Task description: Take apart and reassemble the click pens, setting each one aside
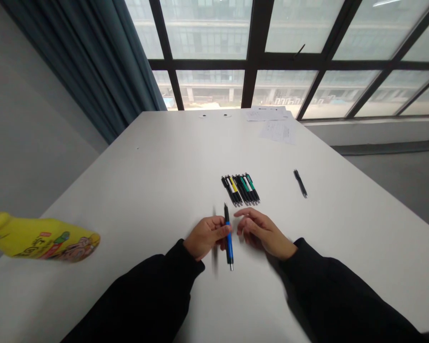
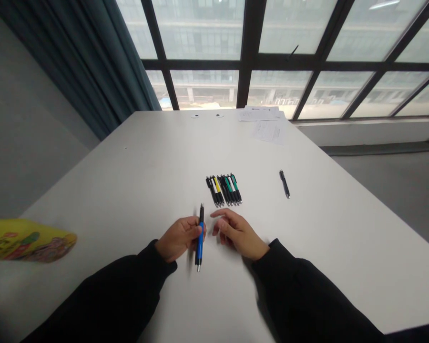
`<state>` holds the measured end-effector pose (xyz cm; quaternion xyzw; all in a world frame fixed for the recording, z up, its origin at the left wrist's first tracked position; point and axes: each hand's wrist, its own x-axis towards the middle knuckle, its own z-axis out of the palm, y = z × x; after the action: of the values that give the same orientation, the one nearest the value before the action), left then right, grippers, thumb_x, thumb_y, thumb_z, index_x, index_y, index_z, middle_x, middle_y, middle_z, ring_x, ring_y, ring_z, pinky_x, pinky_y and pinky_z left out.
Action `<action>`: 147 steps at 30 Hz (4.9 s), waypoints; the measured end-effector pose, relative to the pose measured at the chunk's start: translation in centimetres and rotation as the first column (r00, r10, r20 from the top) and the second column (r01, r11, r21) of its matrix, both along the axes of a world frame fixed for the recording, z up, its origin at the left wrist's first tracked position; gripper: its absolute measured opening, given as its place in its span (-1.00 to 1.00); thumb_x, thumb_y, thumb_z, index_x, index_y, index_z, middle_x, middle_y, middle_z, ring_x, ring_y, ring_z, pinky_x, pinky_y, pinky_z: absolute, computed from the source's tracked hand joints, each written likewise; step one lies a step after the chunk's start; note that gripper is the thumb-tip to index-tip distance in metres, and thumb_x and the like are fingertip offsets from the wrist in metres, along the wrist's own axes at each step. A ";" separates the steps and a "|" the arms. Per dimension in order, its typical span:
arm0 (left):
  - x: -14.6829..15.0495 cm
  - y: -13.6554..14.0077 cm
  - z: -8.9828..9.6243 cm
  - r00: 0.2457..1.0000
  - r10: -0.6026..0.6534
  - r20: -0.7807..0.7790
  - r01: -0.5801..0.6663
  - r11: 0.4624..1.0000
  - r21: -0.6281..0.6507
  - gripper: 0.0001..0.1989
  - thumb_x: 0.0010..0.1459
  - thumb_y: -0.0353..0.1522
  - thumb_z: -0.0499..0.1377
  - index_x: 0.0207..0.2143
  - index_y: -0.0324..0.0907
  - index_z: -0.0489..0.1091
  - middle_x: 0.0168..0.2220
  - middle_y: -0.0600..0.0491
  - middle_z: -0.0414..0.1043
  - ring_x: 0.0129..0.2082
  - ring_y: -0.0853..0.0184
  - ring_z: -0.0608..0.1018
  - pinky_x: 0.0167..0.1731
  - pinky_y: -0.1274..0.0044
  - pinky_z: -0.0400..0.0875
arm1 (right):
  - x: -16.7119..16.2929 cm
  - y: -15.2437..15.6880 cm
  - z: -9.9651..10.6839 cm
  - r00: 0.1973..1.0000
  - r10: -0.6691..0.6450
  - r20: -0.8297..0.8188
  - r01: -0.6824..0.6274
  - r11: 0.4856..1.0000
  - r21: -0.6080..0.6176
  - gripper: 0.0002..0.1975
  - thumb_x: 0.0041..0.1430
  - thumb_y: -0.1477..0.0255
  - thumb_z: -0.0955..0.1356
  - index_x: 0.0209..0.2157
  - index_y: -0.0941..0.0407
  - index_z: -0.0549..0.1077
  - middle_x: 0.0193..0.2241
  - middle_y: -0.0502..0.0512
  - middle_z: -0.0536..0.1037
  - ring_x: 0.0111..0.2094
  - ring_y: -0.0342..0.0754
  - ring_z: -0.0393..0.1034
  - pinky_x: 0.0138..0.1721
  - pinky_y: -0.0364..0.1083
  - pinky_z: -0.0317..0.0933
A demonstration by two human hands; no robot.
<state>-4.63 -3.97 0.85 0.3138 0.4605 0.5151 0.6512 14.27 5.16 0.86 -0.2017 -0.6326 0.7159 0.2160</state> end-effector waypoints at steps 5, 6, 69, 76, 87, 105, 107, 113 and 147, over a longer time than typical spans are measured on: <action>-0.2 -0.2 -0.2 0.975 -0.206 -0.084 0.204 0.978 -0.033 -0.48 -0.14 -0.01 0.43 -0.48 -0.27 0.38 -0.63 0.10 0.40 -0.69 0.48 0.38 -0.64 0.61 0.23 | -0.3 0.2 -0.3 0.999 0.001 -0.038 -0.003 0.998 -0.061 -0.50 0.23 0.20 0.41 0.15 0.02 0.31 -0.25 0.06 0.48 -0.49 -0.19 0.35 -0.62 -0.23 0.08; -0.2 -0.2 -0.2 0.971 -0.223 -0.090 0.221 0.975 -0.029 -0.48 -0.13 0.00 0.43 -0.48 -0.27 0.38 -0.63 0.10 0.40 -0.68 0.48 0.38 -0.64 0.61 0.23 | -0.4 0.3 -0.3 0.999 -0.009 -0.037 0.007 0.998 -0.065 -0.55 0.22 0.21 0.42 0.09 0.04 0.36 -0.30 0.04 0.47 -0.51 -0.19 0.34 -0.63 -0.24 0.08; 1.7 -1.7 -0.4 0.794 0.047 -0.606 0.161 0.945 0.284 -0.38 0.36 -0.02 -0.19 -0.62 -0.18 0.23 -0.65 0.13 0.20 -0.61 0.43 0.31 -0.51 0.55 0.20 | -0.2 -1.5 0.2 0.987 0.111 0.116 -0.126 0.984 0.130 -0.53 0.39 0.16 0.26 -0.53 0.17 0.35 -0.63 -0.08 0.27 -0.60 -0.24 0.08 -0.54 -0.18 -0.01; 1.6 -1.5 -0.3 0.801 -0.005 -0.599 0.134 0.976 0.171 -0.28 0.37 -0.01 -0.26 -0.73 -0.16 0.21 -0.75 0.11 0.17 -0.66 0.43 0.30 -0.49 0.53 0.24 | -0.3 -1.8 0.3 0.994 0.001 0.108 -0.041 0.930 0.365 -0.68 0.36 0.26 0.31 -0.39 0.18 0.50 -0.56 0.00 0.43 -0.54 -0.18 0.28 -0.45 -0.16 0.17; 1.4 -1.3 -0.6 0.831 -0.044 -0.555 0.134 0.983 0.122 -0.29 0.28 0.12 -0.19 -0.60 -0.21 0.33 -0.69 0.10 0.27 -0.68 0.45 0.31 -0.58 0.57 0.21 | -0.2 -1.8 0.3 0.991 -0.127 0.029 0.120 0.977 0.178 -0.68 0.09 0.31 0.51 -0.19 0.11 0.41 -0.46 -0.04 0.46 -0.48 -0.16 0.32 -0.42 -0.14 0.20; 1.4 -1.4 -0.3 0.842 -0.051 -0.537 0.155 0.977 0.150 -0.32 0.30 0.08 -0.15 -0.60 -0.22 0.34 -0.67 0.08 0.30 -0.67 0.47 0.31 -0.59 0.59 0.21 | 0.0 -1.5 0.1 0.991 -0.108 0.074 0.097 0.986 0.137 -0.74 0.16 0.23 0.47 -0.32 0.14 0.46 -0.58 -0.09 0.33 -0.55 -0.18 0.17 -0.47 -0.13 0.11; 1.3 -1.4 -0.4 0.851 -0.046 -0.523 0.143 0.979 0.147 -0.32 0.28 0.10 -0.14 -0.59 -0.23 0.34 -0.67 0.08 0.31 -0.68 0.47 0.31 -0.60 0.59 0.21 | 0.1 -1.5 -0.1 0.995 -0.088 0.037 0.085 0.993 0.082 -0.66 0.09 0.27 0.51 -0.19 0.12 0.43 -0.58 -0.14 0.29 -0.55 -0.19 0.14 -0.48 -0.15 0.08; 1.2 -1.4 -0.5 0.853 -0.051 -0.520 0.162 0.972 0.172 -0.33 0.31 0.08 -0.12 -0.58 -0.24 0.35 -0.66 0.06 0.34 -0.66 0.46 0.32 -0.59 0.59 0.22 | -0.1 -1.5 0.0 0.993 -0.045 0.113 0.036 0.996 0.081 -0.66 0.25 0.16 0.38 -0.39 0.16 0.43 -0.56 -0.04 0.36 -0.54 -0.18 0.20 -0.50 -0.14 0.08; 1.0 -0.5 -0.2 0.963 0.048 -0.267 -0.022 0.995 0.099 -0.63 0.02 -0.17 0.37 -0.27 -0.27 0.42 -0.67 0.22 0.32 -0.72 0.52 0.32 -0.74 0.68 0.20 | 0.1 -0.9 -0.5 0.990 -0.075 0.122 0.077 0.997 -0.011 -0.68 0.16 0.18 0.46 -0.29 0.15 0.43 -0.58 -0.08 0.39 -0.61 -0.22 0.18 -0.58 -0.19 0.02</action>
<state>-3.60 -4.50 0.65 0.4033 0.5250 0.5006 0.5578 14.40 4.28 0.35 -0.2707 -0.6307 0.6985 0.2025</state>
